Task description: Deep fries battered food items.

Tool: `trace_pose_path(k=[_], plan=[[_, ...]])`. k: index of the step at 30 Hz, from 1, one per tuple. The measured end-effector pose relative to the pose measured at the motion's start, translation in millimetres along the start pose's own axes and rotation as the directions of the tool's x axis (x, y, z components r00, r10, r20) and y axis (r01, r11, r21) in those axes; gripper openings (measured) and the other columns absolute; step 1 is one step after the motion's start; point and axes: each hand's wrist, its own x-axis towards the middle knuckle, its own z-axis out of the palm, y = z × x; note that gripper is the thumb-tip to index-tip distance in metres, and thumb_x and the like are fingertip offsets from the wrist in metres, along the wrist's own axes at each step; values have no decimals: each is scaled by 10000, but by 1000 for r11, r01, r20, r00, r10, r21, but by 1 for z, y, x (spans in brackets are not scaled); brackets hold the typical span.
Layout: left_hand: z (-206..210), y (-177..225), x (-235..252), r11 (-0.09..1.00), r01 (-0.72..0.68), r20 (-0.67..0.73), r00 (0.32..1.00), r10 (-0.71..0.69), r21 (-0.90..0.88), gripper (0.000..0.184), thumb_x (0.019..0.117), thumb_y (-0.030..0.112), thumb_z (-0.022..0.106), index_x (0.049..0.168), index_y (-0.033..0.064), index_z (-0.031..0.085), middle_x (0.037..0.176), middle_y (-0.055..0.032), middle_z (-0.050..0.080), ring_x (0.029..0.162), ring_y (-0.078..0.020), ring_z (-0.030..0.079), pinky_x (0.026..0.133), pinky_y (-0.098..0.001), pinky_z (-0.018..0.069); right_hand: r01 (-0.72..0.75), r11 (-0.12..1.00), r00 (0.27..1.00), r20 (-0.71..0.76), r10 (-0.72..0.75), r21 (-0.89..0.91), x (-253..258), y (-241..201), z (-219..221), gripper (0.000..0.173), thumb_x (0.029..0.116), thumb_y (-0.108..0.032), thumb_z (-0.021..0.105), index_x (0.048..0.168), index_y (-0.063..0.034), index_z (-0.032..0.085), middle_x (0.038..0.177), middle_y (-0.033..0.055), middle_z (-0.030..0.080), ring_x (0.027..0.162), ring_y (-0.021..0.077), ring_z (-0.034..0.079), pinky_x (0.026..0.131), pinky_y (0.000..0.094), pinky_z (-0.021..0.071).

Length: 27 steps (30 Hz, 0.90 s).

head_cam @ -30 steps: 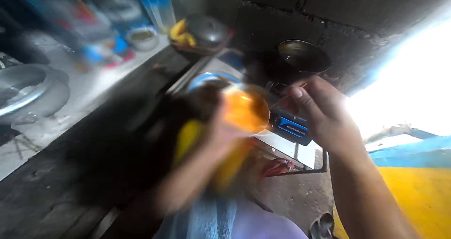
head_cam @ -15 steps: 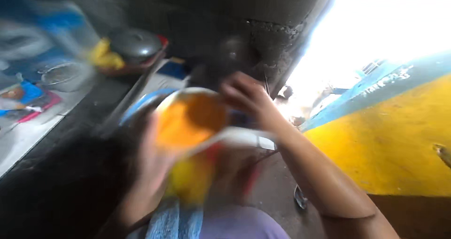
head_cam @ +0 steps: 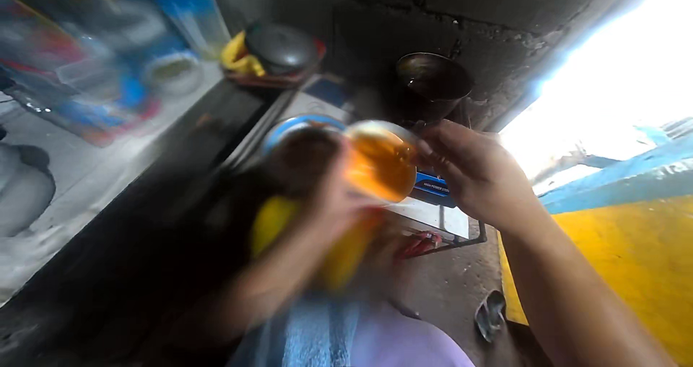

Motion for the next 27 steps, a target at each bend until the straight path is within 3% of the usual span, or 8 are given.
trace_pose_path(k=[5, 9, 13, 18, 21, 24, 27], plan=[[0, 0, -2, 1000, -2, 7, 1000, 2, -1, 548, 1087, 526, 283, 1413, 156, 522, 1191, -172, 671, 994, -324, 720, 729, -488, 634, 24, 999, 1000, 11, -24, -22, -2, 3, 6, 137, 993, -110, 534, 952, -73, 659, 755, -44, 603, 656, -38, 558, 620, 112, 476], [1, 1, -4, 1000, 6, -6, 1000, -6, -8, 547, 1084, 528, 294, 1414, 153, 517, 1193, -168, 668, 992, -319, 718, 734, -480, 631, 37, 999, 999, 11, -37, -5, -2, 5, 9, 125, 970, -83, 543, 939, -64, 663, 756, -25, 628, 665, -22, 595, 635, 127, 507], [3, 1, -5, 1000, 13, -13, 1000, -13, -15, 544, 1081, 527, 307, 1408, 152, 525, 1211, -169, 657, 1024, -323, 708, 758, -490, 626, 72, 996, 997, 1, -73, -50, -3, 3, 13, 124, 955, -83, 540, 909, -71, 654, 723, -32, 582, 642, -21, 541, 604, 117, 451], [5, 2, -7, 1000, 13, -6, 1000, -13, -19, 551, 1085, 523, 288, 1399, 137, 525, 1198, -162, 658, 1016, -300, 708, 759, -457, 622, 142, 985, 990, -4, -143, -98, -10, 1, 20, 159, 928, -79, 533, 933, -48, 689, 768, 34, 636, 718, 77, 619, 669, 194, 514], [4, 2, -6, 1000, 7, -2, 1000, -7, -28, 546, 1087, 519, 291, 1398, 134, 523, 1190, -165, 661, 1008, -299, 712, 753, -455, 627, 120, 993, 993, -2, -120, -18, -14, 8, 22, 184, 965, -95, 530, 957, -33, 703, 800, 26, 659, 737, 28, 617, 697, 160, 510], [4, 3, -6, 999, 8, -2, 1000, -8, -32, 550, 1085, 526, 292, 1394, 136, 526, 1177, -161, 667, 989, -294, 718, 739, -448, 631, 10, 989, 1000, 18, -13, 147, -18, 18, 21, 202, 1018, -138, 534, 958, -59, 711, 805, -58, 650, 718, -71, 587, 678, 103, 505], [4, 4, -6, 999, 21, 10, 1000, -20, -36, 567, 1080, 539, 290, 1397, 127, 518, 1188, -173, 661, 995, -310, 717, 736, -465, 633, -37, 965, 999, 16, 34, 258, -19, 23, 18, 203, 1028, -141, 525, 963, -81, 707, 818, -91, 661, 705, -78, 595, 655, 109, 520]])
